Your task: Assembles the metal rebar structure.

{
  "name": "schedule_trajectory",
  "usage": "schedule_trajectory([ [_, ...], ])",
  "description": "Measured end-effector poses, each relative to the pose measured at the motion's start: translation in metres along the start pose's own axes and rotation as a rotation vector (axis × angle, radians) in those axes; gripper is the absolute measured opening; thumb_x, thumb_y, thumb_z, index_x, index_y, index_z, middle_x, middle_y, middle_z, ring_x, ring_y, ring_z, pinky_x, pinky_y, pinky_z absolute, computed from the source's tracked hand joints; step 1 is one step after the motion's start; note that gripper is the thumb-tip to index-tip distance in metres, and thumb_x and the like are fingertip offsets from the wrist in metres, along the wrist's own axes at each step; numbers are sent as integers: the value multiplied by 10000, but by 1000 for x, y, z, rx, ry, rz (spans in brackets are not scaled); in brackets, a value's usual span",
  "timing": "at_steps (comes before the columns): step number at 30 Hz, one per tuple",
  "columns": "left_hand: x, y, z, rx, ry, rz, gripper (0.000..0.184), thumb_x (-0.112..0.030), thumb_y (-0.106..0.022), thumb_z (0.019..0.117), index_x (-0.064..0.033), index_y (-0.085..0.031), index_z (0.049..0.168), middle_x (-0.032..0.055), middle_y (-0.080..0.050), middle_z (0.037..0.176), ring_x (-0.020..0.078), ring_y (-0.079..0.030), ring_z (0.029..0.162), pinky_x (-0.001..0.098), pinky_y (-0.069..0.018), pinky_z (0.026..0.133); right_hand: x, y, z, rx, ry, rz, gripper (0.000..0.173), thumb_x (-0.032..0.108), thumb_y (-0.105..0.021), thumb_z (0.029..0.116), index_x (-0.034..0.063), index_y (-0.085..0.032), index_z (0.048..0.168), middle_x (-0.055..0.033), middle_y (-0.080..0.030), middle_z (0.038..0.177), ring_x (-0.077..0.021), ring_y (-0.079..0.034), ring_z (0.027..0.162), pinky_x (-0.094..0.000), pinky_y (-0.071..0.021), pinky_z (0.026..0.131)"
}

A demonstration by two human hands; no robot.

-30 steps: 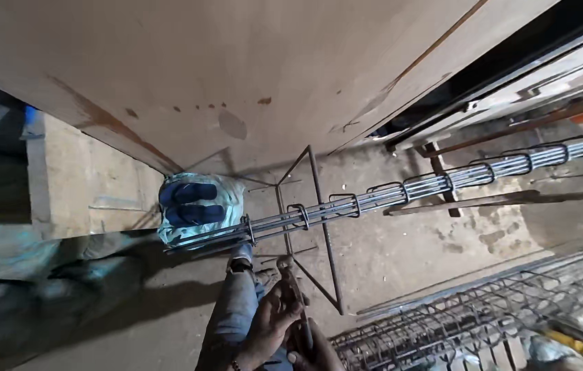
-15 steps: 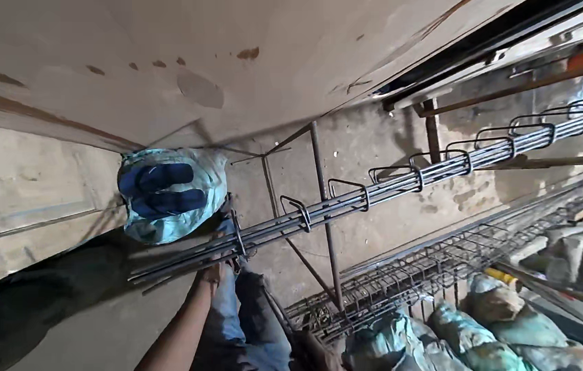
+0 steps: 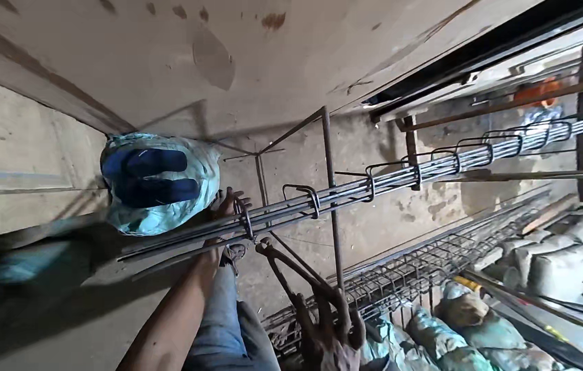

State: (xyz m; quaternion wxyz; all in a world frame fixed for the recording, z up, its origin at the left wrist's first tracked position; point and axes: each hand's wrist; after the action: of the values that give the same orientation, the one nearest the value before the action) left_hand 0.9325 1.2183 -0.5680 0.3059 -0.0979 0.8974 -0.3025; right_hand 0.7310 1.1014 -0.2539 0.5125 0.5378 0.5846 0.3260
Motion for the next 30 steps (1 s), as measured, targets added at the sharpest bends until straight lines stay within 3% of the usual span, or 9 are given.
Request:
schedule_trajectory([
  [5, -15, -30, -5, -152, 60, 35, 626, -584, -275, 1084, -80, -563, 1320, 16, -663, 844, 71, -629, 690, 230, -540, 663, 4, -6, -3, -60, 37, -89, 371, 257, -650, 900, 402, -701, 1237, -56, -675, 1342, -347, -524, 1344, -559, -330, 1069],
  [8, -15, -33, -6, -236, -26, 132, 538, -509, -328, 1103, -77, -639, 1177, -32, -568, 711, 35, -537, 602, 197, -492, 619, 5, -9, -2, -122, 55, -119, 341, 254, -628, 918, 386, -708, 1222, -50, -681, 1315, -337, -522, 1331, -540, -322, 1066],
  [12, -22, -43, -19, -321, -82, 321, 517, -450, -333, 1118, -46, -644, 1205, -3, -558, 792, 44, -501, 645, 215, -462, 645, 6, -7, 3, -131, 106, -151, 360, 220, -651, 889, 360, -722, 1213, -35, -691, 1321, -335, -563, 1299, -537, -365, 1022],
  [14, -24, -40, -39, -247, -131, 419, 432, -377, -376, 1119, -73, -607, 1323, 40, -648, 984, 58, -566, 822, 245, -486, 787, 6, -6, 4, -132, 102, -170, 369, 210, -641, 889, 346, -721, 1222, -18, -706, 1283, -320, -568, 1284, -522, -375, 1003],
  [17, -25, -41, -27, -288, -62, 383, 564, -503, -314, 1107, -64, -634, 1259, 52, -615, 899, 91, -516, 748, 278, -462, 711, 4, -3, 9, -105, 110, -149, 416, 146, -648, 868, 288, -725, 1251, -34, -716, 1046, -318, -613, 1155, -500, -427, 922],
  [20, -35, -51, -28, -341, -40, 424, 539, -481, -324, 1113, -56, -652, 1158, 29, -574, 811, 72, -505, 665, 239, -458, 647, -2, 1, 12, -130, 127, -50, 418, 96, -636, 865, 202, -741, 1255, -118, -677, 892, -361, -668, 946, -473, -542, 784],
  [23, -38, -55, -35, -358, -89, 525, 403, -273, -410, 1122, 41, -622, 1258, 208, -662, 1134, 244, -618, 1023, 405, -489, 957, -6, 4, 10, -147, 122, 14, 428, 108, -647, 894, 194, -709, 1308, -184, -660, 1014, -345, -671, 884, -416, -569, 721],
  [26, -15, -51, -7, -470, -195, 580, 358, -176, -419, 1104, 88, -655, 1152, 234, -677, 1042, 294, -635, 973, 454, -500, 917, 4, 11, 8, -27, 126, 31, 512, 70, -687, 863, 103, -648, 1372, -263, -662, 1181, -369, -711, 860, -434, -602, 696],
  [30, -6, -50, 10, -526, -199, 632, 373, -186, -409, 1106, 79, -669, 1146, 237, -684, 1009, 316, -652, 950, 482, -512, 897, 26, 25, 10, 195, 4, 30, 506, 61, -665, 906, -58, -566, 1388, -248, -703, 1093, -366, -742, 792, -440, -618, 628],
])
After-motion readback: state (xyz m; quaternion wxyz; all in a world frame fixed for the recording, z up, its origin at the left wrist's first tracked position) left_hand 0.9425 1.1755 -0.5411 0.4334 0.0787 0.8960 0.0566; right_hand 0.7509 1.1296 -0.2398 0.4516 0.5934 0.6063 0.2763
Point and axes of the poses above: each hand's wrist, its own z-axis towards the middle knuckle, its own y-axis out of the back of the hand, x = y × z
